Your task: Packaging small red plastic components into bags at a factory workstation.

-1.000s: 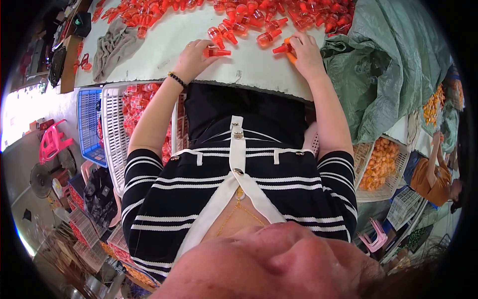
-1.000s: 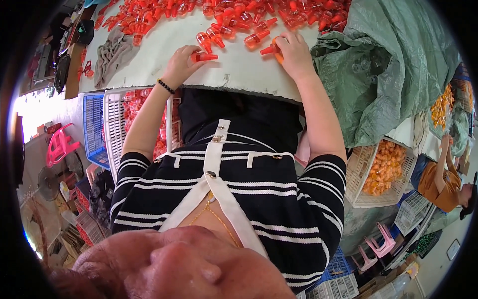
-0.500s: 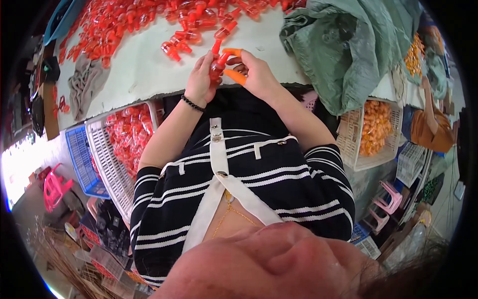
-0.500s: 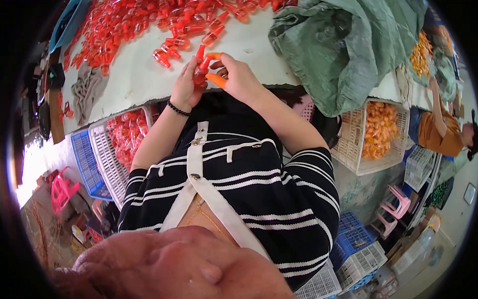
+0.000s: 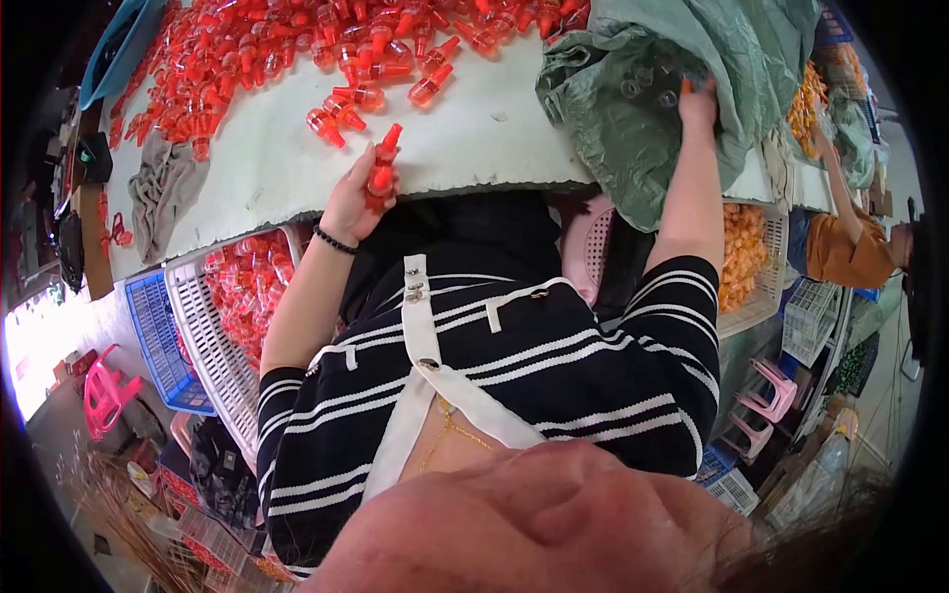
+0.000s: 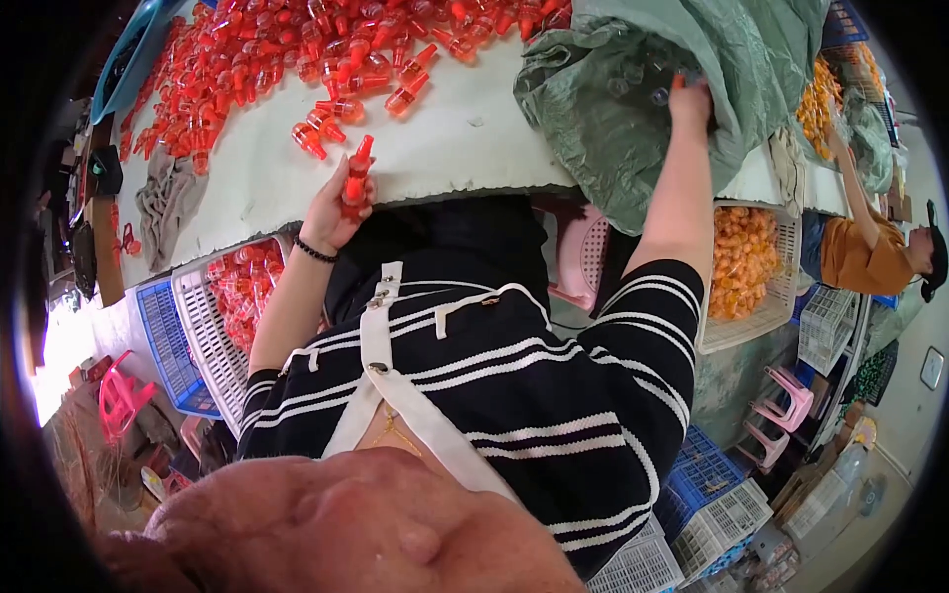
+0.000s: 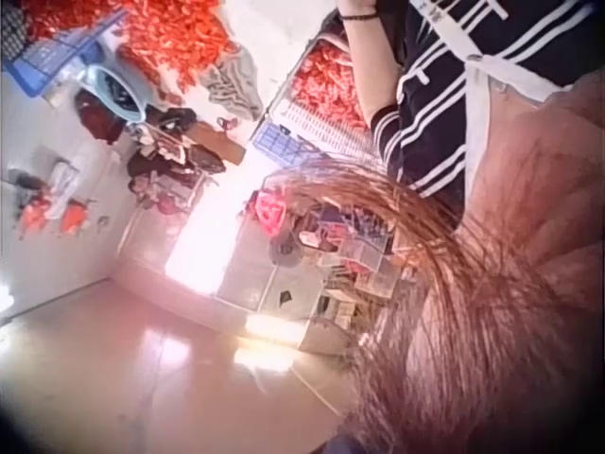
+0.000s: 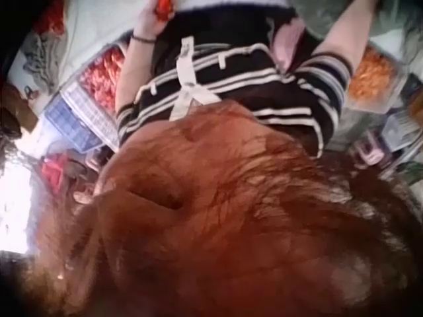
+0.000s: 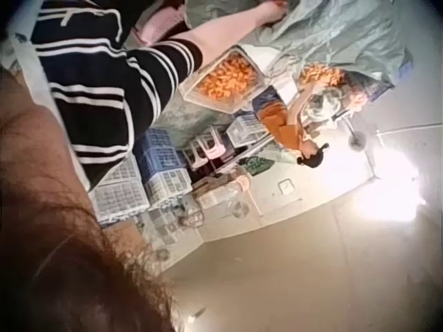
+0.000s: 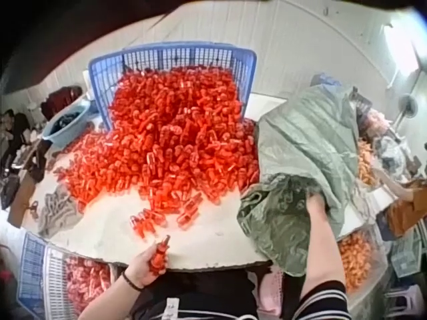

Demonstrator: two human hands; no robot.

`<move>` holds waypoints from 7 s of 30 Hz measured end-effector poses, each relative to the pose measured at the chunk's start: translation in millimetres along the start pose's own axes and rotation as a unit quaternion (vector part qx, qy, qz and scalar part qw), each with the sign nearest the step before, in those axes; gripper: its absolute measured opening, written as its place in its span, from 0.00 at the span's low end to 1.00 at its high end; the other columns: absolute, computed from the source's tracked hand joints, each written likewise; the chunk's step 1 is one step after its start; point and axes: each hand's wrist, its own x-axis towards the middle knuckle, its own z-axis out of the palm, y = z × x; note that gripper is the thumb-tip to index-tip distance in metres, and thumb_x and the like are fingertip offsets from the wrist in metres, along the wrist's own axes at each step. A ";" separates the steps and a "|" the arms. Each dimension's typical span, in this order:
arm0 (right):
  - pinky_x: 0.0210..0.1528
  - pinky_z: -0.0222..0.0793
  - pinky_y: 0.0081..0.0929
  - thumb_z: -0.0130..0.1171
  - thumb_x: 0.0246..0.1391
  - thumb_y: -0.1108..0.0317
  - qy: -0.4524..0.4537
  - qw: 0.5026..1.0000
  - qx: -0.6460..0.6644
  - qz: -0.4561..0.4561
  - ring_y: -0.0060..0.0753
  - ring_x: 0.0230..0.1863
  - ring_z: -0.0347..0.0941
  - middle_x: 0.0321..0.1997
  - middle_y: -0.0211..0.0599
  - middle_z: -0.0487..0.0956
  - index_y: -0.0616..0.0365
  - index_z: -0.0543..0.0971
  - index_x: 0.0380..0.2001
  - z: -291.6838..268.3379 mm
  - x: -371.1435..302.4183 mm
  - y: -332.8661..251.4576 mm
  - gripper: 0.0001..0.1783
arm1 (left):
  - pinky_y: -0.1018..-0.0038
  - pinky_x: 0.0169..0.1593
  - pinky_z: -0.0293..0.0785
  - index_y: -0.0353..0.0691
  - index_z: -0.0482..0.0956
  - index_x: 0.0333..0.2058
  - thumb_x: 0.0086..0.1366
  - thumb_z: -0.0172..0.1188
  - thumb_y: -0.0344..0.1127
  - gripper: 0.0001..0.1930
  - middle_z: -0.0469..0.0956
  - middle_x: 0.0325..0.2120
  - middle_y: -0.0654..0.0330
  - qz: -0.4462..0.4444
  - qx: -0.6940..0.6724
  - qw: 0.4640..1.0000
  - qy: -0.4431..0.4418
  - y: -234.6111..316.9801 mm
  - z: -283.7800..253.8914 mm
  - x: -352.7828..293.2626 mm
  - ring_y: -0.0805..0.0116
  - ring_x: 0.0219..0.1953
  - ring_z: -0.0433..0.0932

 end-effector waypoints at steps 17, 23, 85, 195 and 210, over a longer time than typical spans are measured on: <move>0.64 0.54 0.38 0.50 0.52 0.35 -0.195 0.976 0.089 -0.033 0.52 0.63 0.61 0.64 0.44 0.65 0.34 0.64 0.62 -16.8 -22.4 -23.1 0.36 | 0.80 0.23 0.65 0.36 0.71 0.46 0.69 0.50 0.44 0.16 0.73 0.29 0.57 0.027 0.119 0.992 -0.015 -5.2 2.0 1.5 0.71 0.24 0.71; 0.61 0.58 0.40 0.58 0.52 0.44 -0.196 0.963 0.176 -0.061 0.51 0.57 0.67 0.58 0.38 0.72 0.29 0.73 0.55 -27.5 -85.2 -63.8 0.25 | 0.80 0.24 0.66 0.36 0.71 0.46 0.69 0.50 0.44 0.16 0.74 0.31 0.58 0.023 0.091 0.996 -0.001 -7.2 2.0 1.9 0.71 0.26 0.73; 0.39 0.72 0.21 0.57 0.56 0.73 -0.371 0.756 0.517 -0.156 0.22 0.37 0.73 0.43 0.32 0.77 0.56 0.71 0.54 -135.5 -245.7 -238.6 0.21 | 0.74 0.33 0.72 0.40 0.73 0.47 0.70 0.46 0.47 0.18 0.78 0.33 0.60 0.023 0.145 0.989 -0.005 -10.6 34.6 -9.6 0.70 0.33 0.77; 0.26 0.68 0.09 0.48 0.62 0.73 -0.709 0.538 0.451 -0.065 0.11 0.22 0.64 0.28 0.25 0.72 0.56 0.74 0.50 -65.0 -322.6 -304.8 0.14 | 0.61 0.51 0.69 0.38 0.75 0.43 0.59 0.57 0.50 0.21 0.73 0.43 0.54 0.224 0.697 0.520 0.440 -128.8 -182.3 -174.8 0.54 0.51 0.70; 0.43 0.69 0.32 0.53 0.56 0.68 -0.549 0.292 0.655 -0.429 0.32 0.30 0.71 0.35 0.43 0.77 0.69 0.68 0.49 -221.1 -311.1 -391.8 0.20 | 0.63 0.45 0.70 0.42 0.75 0.34 0.60 0.55 0.49 0.15 0.75 0.38 0.60 0.154 0.731 0.475 0.465 -120.2 -168.6 -178.3 0.59 0.51 0.70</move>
